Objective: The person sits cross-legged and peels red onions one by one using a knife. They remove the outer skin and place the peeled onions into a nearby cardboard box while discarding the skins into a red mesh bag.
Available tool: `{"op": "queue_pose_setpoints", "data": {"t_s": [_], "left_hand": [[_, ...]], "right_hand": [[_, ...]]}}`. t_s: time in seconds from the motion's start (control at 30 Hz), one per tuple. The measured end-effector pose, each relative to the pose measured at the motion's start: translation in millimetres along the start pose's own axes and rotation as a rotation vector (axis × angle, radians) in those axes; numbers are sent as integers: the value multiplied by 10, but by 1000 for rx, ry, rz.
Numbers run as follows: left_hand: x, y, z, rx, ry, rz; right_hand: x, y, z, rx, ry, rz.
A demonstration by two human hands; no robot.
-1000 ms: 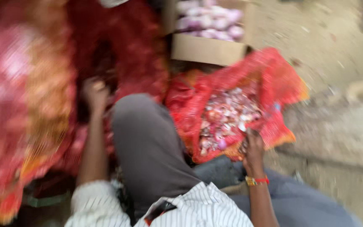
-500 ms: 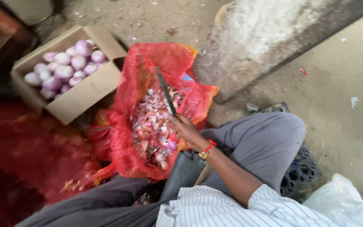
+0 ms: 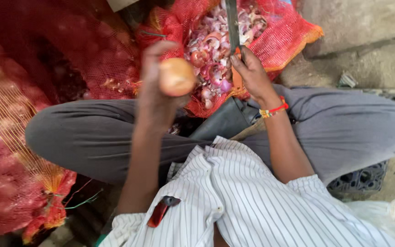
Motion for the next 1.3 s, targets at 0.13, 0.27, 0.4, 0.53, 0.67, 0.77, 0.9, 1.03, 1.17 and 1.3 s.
{"op": "queue_pose_setpoints", "data": {"t_s": [0.13,0.27,0.4,0.53,0.67,0.77,0.9,1.03,1.17,1.3], "left_hand": [[-147,-400,-573,97,180,-116],[0,-614,-855,182,212,-91],[101,-877,-1043,244,275,11],[124,-1043,-1166,215,223,-28],[152,-1022,-1270,157,74,-162],[222,-1053,-1339,158,186,-142],[269,-1052,-1554,82,145,-139],[247,-910,-1586,-244,-472,-132],[134,-790,-1504,-181,-149,-166],[39,-728,-1389,-326,-210,-151]], "right_hand": [[-92,-4,-171,-9,12,44],[-123,-1,-192,110,60,206],[-199,67,-369,107,560,280],[-374,99,-519,123,778,318],[-426,104,-582,94,955,353],[-471,59,-607,174,1033,361],[-483,90,-596,264,1145,340],[-492,29,-548,231,1175,339],[-487,5,-468,210,1128,348],[-545,-47,-277,220,837,266]]}}
Point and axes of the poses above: each hand's wrist, its own y-axis away from the middle knuckle, its own x-axis out of the back of the hand, z = x × y, the point moved 1 cm from there along -y, towards the middle knuckle, and after that the axes turned 11 degrees about -z, right-handed, at the moved point
